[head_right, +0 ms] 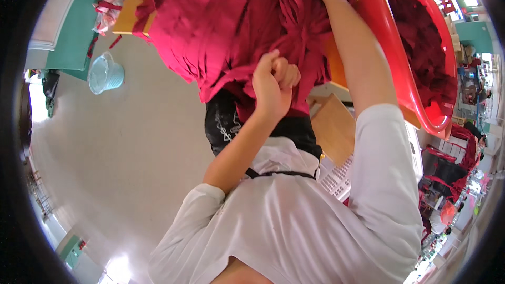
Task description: Organizing and tying long strips of red fabric into a large bundle.
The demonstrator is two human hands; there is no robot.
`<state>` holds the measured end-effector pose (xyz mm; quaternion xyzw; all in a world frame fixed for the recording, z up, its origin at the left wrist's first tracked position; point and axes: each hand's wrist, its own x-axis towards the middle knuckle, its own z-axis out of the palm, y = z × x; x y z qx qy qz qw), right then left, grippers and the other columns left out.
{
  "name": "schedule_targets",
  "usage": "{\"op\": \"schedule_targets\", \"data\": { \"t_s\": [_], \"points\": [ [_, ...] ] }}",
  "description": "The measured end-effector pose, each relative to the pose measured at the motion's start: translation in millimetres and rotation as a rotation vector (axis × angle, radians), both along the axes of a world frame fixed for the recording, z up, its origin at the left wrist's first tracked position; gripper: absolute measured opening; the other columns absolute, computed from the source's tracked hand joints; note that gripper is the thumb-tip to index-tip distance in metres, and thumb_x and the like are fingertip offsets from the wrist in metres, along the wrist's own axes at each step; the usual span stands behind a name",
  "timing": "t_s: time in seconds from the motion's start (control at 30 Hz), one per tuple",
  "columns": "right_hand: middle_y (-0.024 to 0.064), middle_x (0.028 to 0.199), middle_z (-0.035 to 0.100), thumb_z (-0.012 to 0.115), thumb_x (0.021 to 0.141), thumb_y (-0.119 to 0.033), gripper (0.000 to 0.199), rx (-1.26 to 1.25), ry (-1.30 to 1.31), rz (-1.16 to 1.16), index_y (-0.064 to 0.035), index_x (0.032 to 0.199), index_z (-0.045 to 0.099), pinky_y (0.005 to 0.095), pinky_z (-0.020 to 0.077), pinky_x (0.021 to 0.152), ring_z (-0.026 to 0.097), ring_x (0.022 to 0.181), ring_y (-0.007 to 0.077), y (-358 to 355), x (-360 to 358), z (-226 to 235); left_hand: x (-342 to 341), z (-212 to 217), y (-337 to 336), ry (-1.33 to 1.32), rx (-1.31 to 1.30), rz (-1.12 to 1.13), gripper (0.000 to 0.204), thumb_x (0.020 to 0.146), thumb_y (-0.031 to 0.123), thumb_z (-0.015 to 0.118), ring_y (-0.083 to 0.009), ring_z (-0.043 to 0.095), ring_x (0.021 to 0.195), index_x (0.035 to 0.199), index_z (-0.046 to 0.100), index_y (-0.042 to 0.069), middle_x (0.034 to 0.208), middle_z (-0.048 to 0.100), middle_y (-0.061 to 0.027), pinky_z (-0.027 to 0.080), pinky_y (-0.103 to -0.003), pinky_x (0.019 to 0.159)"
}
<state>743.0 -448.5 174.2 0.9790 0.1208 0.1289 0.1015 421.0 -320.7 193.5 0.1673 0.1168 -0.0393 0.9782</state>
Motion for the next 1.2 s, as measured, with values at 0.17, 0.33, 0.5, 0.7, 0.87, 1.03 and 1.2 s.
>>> {"op": "schedule_targets", "data": {
  "t_s": [0.17, 0.33, 0.5, 0.7, 0.87, 1.03, 1.2],
  "points": [
    [0.0210, 0.107, 0.069, 0.055, 0.090, -0.039, 0.040, 0.277, -0.137, -0.005, -0.0027, 0.105, 0.065, 0.0466, 0.0511, 0.088, 0.065, 0.104, 0.0380, -10, -59, 28, -18, -6, 2, 0.028, 0.152, 0.057, 0.050, 0.104, 0.034, 0.036, -0.0172, 0.040, 0.058, 0.059, 0.037, 0.013, 0.056, 0.037, -0.0048, 0.040, -0.032, 0.068],
    [0.0292, 0.110, 0.064, 0.070, 0.080, -0.061, 0.079, 0.759, 0.238, -0.410, 0.0063, 0.119, 0.057, 0.0425, 0.0486, 0.090, 0.062, 0.110, 0.0374, 9, -237, 77, -44, -6, 0, -0.024, 0.612, 0.092, 0.049, 0.109, 0.036, 0.027, -0.0176, 0.053, 0.109, 0.114, 0.060, 0.000, 0.114, 0.060, -0.0083, 0.037, -0.030, 0.101],
    [0.0358, 0.133, 0.044, 0.077, 0.072, -0.060, 0.112, 0.732, 0.143, -0.320, 0.0103, 0.144, 0.028, 0.0448, 0.0424, 0.103, 0.051, 0.120, 0.0482, 62, -261, 51, -36, -34, 1, -0.295, 0.814, 0.128, 0.048, 0.108, 0.037, 0.033, -0.0213, 0.051, 0.115, 0.121, 0.058, -0.002, 0.125, 0.057, -0.0109, 0.034, -0.034, 0.106],
    [0.0402, 0.136, 0.040, 0.075, 0.068, -0.068, 0.122, 0.683, 0.156, -0.368, 0.0094, 0.146, 0.021, 0.0478, 0.0478, 0.096, 0.056, 0.114, 0.0502, 4, -223, 29, -75, 1, 48, -1.081, 1.267, -0.884, 0.030, 0.100, 0.021, 0.051, -0.0306, 0.062, 0.101, 0.113, 0.062, -0.004, 0.107, 0.064, -0.0214, 0.047, -0.038, 0.087],
    [0.0373, 0.131, 0.051, 0.071, 0.069, -0.072, 0.126, 0.398, 0.171, -0.497, 0.0144, 0.145, 0.020, 0.0445, 0.0478, 0.098, 0.058, 0.120, 0.0406, 44, -240, 44, -51, 15, 105, -0.967, 1.242, -0.642, 0.029, 0.099, 0.024, 0.056, -0.0208, 0.067, 0.089, 0.109, 0.068, 0.000, 0.099, 0.071, -0.0115, 0.052, -0.034, 0.081],
    [0.0311, 0.129, 0.057, 0.074, 0.067, -0.066, 0.126, 0.510, 0.373, -0.576, 0.0128, 0.147, 0.017, 0.0459, 0.0478, 0.099, 0.058, 0.120, 0.0378, 43, -234, 58, 48, 11, 123, -0.774, 2.137, 0.246, 0.013, 0.086, 0.015, 0.058, -0.0311, 0.062, 0.100, 0.087, 0.064, 0.003, 0.097, 0.067, -0.0125, 0.050, -0.040, 0.082],
    [0.0291, 0.125, 0.060, 0.079, 0.065, -0.051, 0.108, 0.566, 0.365, -0.537, 0.0112, 0.139, 0.030, 0.0431, 0.0482, 0.098, 0.060, 0.117, 0.0394, 61, -207, 38, 128, -28, 112, -1.232, 2.160, 0.482, 0.019, 0.081, 0.016, 0.059, -0.0307, 0.055, 0.116, 0.096, 0.065, 0.007, 0.109, 0.066, -0.0096, 0.043, -0.047, 0.096]
  ]
}}
